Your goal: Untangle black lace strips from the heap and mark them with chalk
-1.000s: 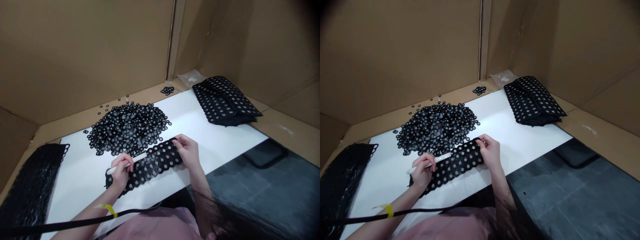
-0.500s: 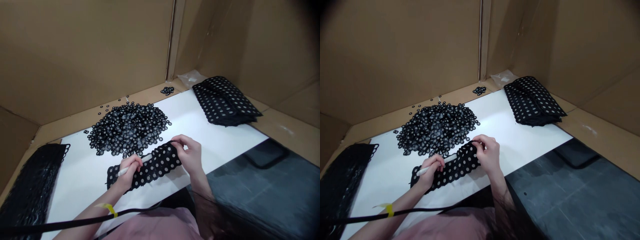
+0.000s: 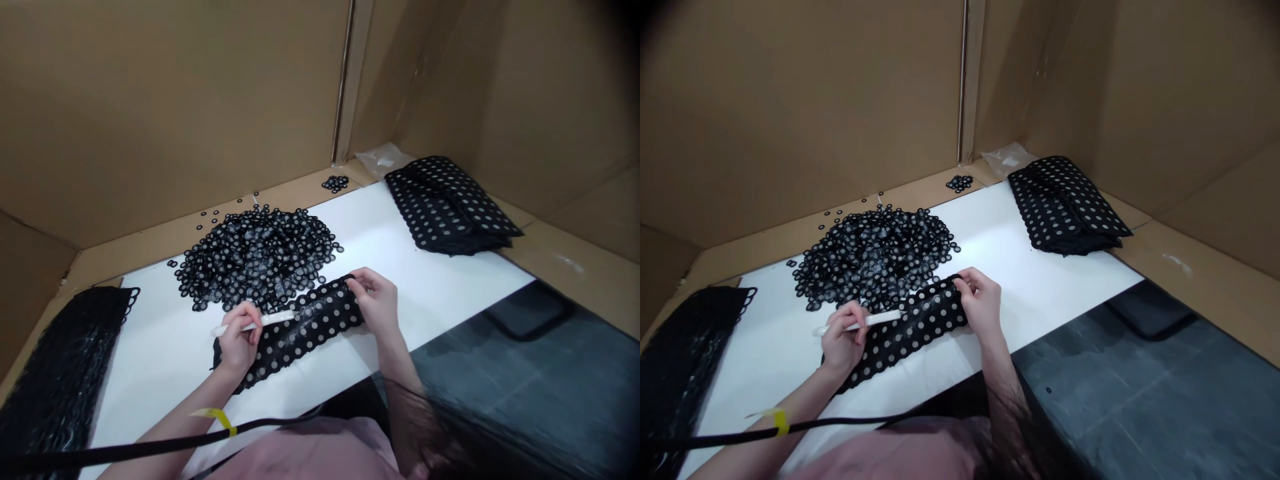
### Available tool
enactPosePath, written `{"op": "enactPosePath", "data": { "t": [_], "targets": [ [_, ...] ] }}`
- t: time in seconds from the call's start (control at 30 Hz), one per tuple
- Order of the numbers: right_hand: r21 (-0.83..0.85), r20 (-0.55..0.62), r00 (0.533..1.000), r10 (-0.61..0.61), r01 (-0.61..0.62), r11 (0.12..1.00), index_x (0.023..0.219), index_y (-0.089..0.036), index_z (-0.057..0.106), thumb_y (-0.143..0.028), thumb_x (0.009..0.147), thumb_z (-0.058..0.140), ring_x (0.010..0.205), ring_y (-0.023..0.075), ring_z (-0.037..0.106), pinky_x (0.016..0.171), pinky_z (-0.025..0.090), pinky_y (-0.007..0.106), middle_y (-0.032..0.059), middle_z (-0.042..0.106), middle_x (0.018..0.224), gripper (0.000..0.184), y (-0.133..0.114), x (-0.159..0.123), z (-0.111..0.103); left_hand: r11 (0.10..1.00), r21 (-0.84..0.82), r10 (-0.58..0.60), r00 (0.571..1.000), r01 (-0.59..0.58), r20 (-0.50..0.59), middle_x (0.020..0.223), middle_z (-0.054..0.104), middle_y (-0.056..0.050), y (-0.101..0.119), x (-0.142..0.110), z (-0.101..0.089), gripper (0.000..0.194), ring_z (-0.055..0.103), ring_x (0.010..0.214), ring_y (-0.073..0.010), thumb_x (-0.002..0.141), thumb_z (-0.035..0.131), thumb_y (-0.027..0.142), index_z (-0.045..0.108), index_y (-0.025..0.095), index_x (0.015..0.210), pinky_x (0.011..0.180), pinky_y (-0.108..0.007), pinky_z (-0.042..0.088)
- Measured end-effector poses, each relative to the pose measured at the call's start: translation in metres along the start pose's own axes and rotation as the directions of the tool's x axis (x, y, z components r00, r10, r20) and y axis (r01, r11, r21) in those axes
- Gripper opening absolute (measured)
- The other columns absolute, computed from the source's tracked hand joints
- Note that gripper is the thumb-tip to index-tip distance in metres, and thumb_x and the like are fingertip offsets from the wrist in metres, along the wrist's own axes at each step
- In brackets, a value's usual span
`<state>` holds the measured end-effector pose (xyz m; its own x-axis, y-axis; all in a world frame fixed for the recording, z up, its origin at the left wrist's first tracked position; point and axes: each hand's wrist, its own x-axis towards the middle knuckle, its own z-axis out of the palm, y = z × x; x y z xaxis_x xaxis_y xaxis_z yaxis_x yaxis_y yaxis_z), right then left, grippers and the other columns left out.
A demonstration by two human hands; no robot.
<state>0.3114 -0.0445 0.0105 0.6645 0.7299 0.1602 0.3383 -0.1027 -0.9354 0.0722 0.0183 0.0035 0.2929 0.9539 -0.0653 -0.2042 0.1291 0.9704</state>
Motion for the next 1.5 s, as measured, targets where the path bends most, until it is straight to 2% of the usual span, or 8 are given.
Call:
{"op": "enactPosePath", "data": {
  "t": [0.23,0.4,0.6,0.73,0.87,1.1,1.27,1.5],
  "targets": [
    [0.014,-0.007,1.000,-0.007,0.007,1.000,0.068,-0.018,0.062,-0.028,0.071,0.058,0.059,0.0151,0.056,0.056,0.043,0.026,0.0013,0.064,0.065,0.012,-0.002,0.000,0.000,0.990,0.136,-0.051,0.995,0.038,0.091,0.041,0.044,0.002,0.000,-0.005,0.002,0.018,0.036,0.036,-0.0084,0.070,0.044,0.022,0.053,0.016,0.057,0.040,-0.022,0.020],
    [0.008,-0.021,1.000,-0.016,0.016,1.000,0.069,-0.019,0.063,-0.027,0.070,0.058,0.057,0.0149,0.055,0.055,0.043,0.027,0.0007,0.064,0.065,0.010,-0.009,-0.003,-0.001,0.964,0.255,-0.136,0.966,0.078,0.221,0.046,0.050,0.001,-0.003,-0.006,0.001,0.018,0.043,0.042,-0.0100,0.073,0.044,0.022,0.056,0.015,0.062,0.042,-0.021,0.028],
    [-0.024,-0.004,0.991,-0.131,0.130,0.991,0.068,-0.020,0.064,-0.024,0.073,0.057,0.063,0.0158,0.056,0.064,0.045,0.029,0.0007,0.065,0.066,0.009,-0.026,-0.008,-0.004,0.920,0.392,-0.142,0.919,-0.014,0.367,0.055,0.057,0.000,0.003,-0.007,0.007,0.018,0.050,0.052,-0.0118,0.076,0.045,0.021,0.059,0.015,0.067,0.051,-0.022,0.038],
    [-0.017,-0.015,0.996,-0.088,0.088,0.996,0.068,-0.019,0.063,-0.025,0.072,0.057,0.058,0.0141,0.054,0.057,0.043,0.027,0.0000,0.063,0.063,0.009,-0.021,-0.003,-0.005,0.983,0.176,-0.092,0.969,0.051,0.230,0.046,0.052,0.001,0.004,-0.004,0.006,0.018,0.043,0.041,-0.0099,0.073,0.044,0.021,0.056,0.015,0.061,0.041,-0.021,0.029],
    [0.018,-0.003,1.000,0.009,-0.009,1.000,0.067,-0.018,0.061,-0.028,0.070,0.058,0.054,0.0132,0.051,0.052,0.039,0.025,0.0001,0.061,0.062,0.011,-0.007,0.002,-0.003,0.998,-0.055,-0.027,0.997,0.031,0.073,0.036,0.042,0.002,0.003,-0.001,0.004,0.018,0.033,0.033,-0.0079,0.068,0.045,0.021,0.051,0.016,0.052,0.037,-0.022,0.018],
    [0.043,0.007,1.000,0.029,-0.029,0.999,0.069,-0.017,0.062,-0.029,0.071,0.059,0.056,0.0135,0.052,0.054,0.039,0.026,0.0009,0.061,0.064,0.012,0.000,0.002,-0.001,0.994,0.077,-0.089,0.972,0.073,0.218,0.041,0.048,0.000,-0.003,-0.006,-0.002,0.017,0.038,0.035,-0.0080,0.068,0.047,0.020,0.057,0.014,0.055,0.038,-0.022,0.018],
    [0.050,0.000,1.000,0.017,-0.017,0.999,0.068,-0.018,0.062,-0.029,0.071,0.059,0.058,0.0139,0.053,0.055,0.040,0.026,0.0008,0.062,0.064,0.012,-0.002,0.001,-0.002,0.986,0.157,-0.089,0.972,0.055,0.217,0.042,0.046,0.001,-0.004,-0.006,-0.004,0.019,0.037,0.035,-0.0077,0.067,0.045,0.021,0.057,0.013,0.054,0.039,-0.022,0.017],
    [0.061,-0.007,1.000,0.017,-0.017,0.998,0.067,-0.018,0.062,-0.029,0.069,0.059,0.059,0.0147,0.054,0.055,0.041,0.026,0.0010,0.061,0.063,0.011,-0.005,0.001,-0.003,0.991,0.128,-0.069,0.979,0.045,0.191,0.041,0.045,0.002,-0.004,-0.005,-0.004,0.019,0.036,0.034,-0.0072,0.067,0.045,0.019,0.057,0.013,0.053,0.039,-0.022,0.017]
  ]
}}
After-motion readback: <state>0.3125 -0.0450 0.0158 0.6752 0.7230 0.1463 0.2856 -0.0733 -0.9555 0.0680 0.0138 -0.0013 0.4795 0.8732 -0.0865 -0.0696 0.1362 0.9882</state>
